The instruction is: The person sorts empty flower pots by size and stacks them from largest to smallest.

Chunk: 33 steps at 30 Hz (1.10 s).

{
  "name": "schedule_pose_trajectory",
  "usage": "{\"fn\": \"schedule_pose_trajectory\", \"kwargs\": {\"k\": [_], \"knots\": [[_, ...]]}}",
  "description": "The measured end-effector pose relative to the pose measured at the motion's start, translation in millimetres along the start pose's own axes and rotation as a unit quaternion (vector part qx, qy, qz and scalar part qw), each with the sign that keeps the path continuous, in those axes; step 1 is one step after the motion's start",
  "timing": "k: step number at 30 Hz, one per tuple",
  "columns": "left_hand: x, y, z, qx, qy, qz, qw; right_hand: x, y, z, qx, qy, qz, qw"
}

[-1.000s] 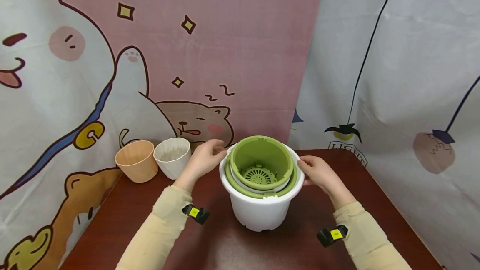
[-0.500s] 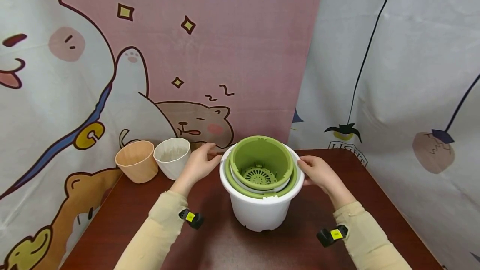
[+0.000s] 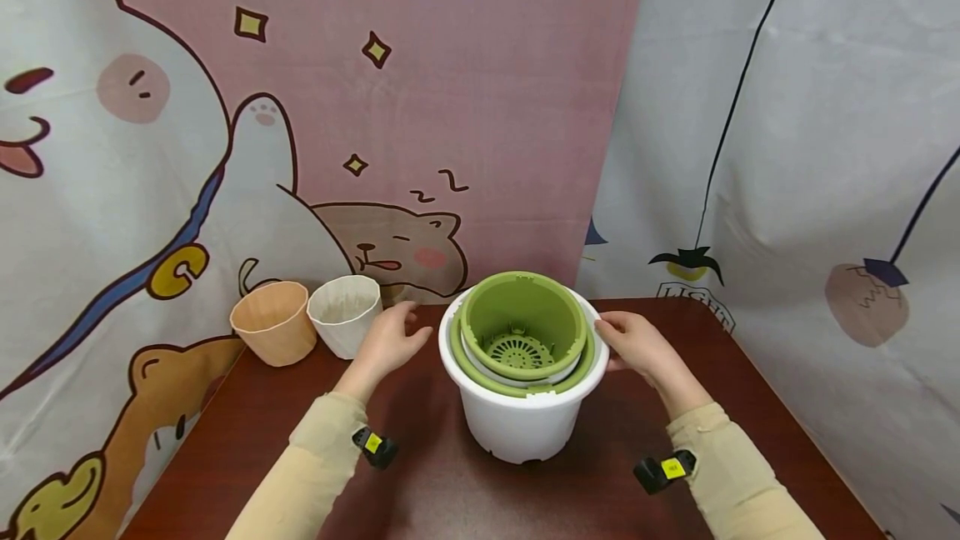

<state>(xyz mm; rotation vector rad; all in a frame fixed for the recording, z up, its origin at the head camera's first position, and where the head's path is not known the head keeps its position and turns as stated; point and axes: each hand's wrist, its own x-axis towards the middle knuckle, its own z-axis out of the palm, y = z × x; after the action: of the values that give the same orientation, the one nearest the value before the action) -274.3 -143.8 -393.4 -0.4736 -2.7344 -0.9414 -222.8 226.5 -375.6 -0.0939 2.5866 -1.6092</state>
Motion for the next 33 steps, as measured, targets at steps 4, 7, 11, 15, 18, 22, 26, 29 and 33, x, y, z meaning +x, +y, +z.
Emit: {"fn": "schedule_pose_trajectory", "kwargs": {"k": [4, 7, 11, 15, 18, 22, 26, 29, 33], "knots": [[-1.3, -8.6, 2.7, 0.009, -0.004, -0.013, 0.9999, -0.6, 0.1, 0.2, -0.001, 0.000, 0.001, 1.0000], [-1.7, -15.2, 3.4, 0.014, -0.005, -0.022, 0.9996, -0.8, 0.1, 0.4, -0.003, -0.001, 0.002, 1.0000], [-1.6, -24.9, 3.8, 0.031, 0.006, -0.024, 0.9992, 0.1, 0.5, 0.0, -0.001, -0.002, -0.005, 1.0000], [-2.0, -33.0, 3.4, 0.042, 0.016, -0.033, 0.9984, 1.3, 0.8, -0.7, 0.004, -0.003, -0.013, 0.9999], [-2.7, -37.8, 1.7, 0.044, 0.018, -0.042, 0.9980, 1.9, 0.7, -0.7, 0.005, -0.004, -0.015, 0.9999], [-2.3, -42.8, -1.6, 0.062, 0.024, -0.046, 0.9967, 2.6, 1.1, -0.7, 0.003, -0.004, -0.019, 0.9998], [-1.0, -48.1, -5.5, 0.085, 0.039, -0.045, 0.9946, 2.8, 1.2, -0.4, 0.000, -0.001, -0.017, 0.9999], [0.5, -53.3, -8.2, 0.106, 0.054, -0.055, 0.9914, 2.3, 1.2, -0.1, 0.001, -0.001, -0.011, 0.9999], [2.4, -60.3, -11.7, 0.133, 0.068, -0.065, 0.9867, 1.6, 1.1, -0.1, 0.002, -0.001, -0.005, 1.0000]]}}
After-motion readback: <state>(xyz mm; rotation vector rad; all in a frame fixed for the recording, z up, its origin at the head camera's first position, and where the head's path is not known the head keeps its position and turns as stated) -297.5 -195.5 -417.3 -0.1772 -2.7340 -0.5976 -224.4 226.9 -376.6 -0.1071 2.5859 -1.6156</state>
